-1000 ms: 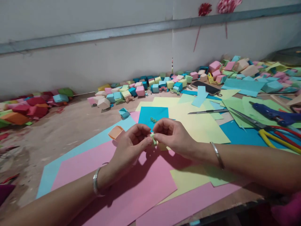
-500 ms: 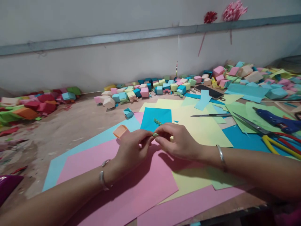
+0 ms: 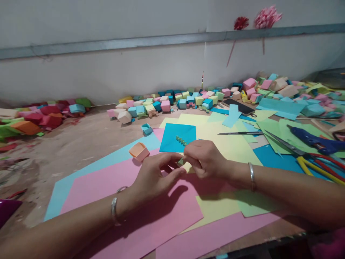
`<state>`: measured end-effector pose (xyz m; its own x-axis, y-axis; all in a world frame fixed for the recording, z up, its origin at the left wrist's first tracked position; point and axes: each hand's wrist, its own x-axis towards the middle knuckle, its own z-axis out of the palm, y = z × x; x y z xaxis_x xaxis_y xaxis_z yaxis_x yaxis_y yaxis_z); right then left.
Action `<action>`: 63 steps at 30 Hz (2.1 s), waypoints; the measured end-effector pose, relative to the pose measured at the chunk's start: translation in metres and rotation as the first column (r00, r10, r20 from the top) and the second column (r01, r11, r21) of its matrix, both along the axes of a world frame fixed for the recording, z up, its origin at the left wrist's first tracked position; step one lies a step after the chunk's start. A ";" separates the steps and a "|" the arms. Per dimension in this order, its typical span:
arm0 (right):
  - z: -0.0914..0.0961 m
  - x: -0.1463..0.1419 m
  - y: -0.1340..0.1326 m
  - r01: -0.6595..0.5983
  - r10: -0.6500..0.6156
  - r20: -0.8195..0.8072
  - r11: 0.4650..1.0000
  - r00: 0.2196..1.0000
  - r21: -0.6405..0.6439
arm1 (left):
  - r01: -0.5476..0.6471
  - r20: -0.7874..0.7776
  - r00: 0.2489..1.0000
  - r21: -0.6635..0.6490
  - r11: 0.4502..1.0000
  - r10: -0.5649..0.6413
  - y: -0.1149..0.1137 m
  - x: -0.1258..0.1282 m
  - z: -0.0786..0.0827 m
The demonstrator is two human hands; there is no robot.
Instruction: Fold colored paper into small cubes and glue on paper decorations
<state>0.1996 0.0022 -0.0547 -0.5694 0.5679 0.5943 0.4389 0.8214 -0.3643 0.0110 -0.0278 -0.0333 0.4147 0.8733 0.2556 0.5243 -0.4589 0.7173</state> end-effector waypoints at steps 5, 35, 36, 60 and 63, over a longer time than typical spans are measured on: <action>-0.003 -0.001 0.000 0.034 -0.036 -0.056 0.999 0.998 -0.042 | -0.016 0.105 0.994 -0.219 0.976 0.039 0.001 0.003 0.001; 0.001 -0.010 -0.013 -0.062 -0.137 -0.338 0.853 0.931 -0.518 | -0.102 0.300 0.944 -0.127 0.987 0.136 0.014 -0.004 -0.001; 0.002 -0.010 -0.014 -0.034 -0.149 -0.309 0.857 0.939 -0.515 | -0.092 0.286 0.950 -0.126 0.988 0.125 0.014 -0.004 -0.001; 0.002 -0.012 -0.014 0.103 -0.237 -0.278 0.900 0.931 -0.423 | -0.106 0.265 0.960 0.033 0.994 0.094 0.011 -0.003 -0.004; 0.002 -0.013 -0.015 0.101 -0.240 -0.277 0.894 0.930 -0.436 | -0.081 0.232 0.972 0.165 0.983 0.041 0.010 -0.004 -0.003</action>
<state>0.1868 -0.0124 -0.0531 -0.2626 0.8690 0.4193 0.3632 0.4916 -0.7914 0.0068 -0.0180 -0.0358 0.2760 0.8296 0.4853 0.3876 -0.5581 0.7337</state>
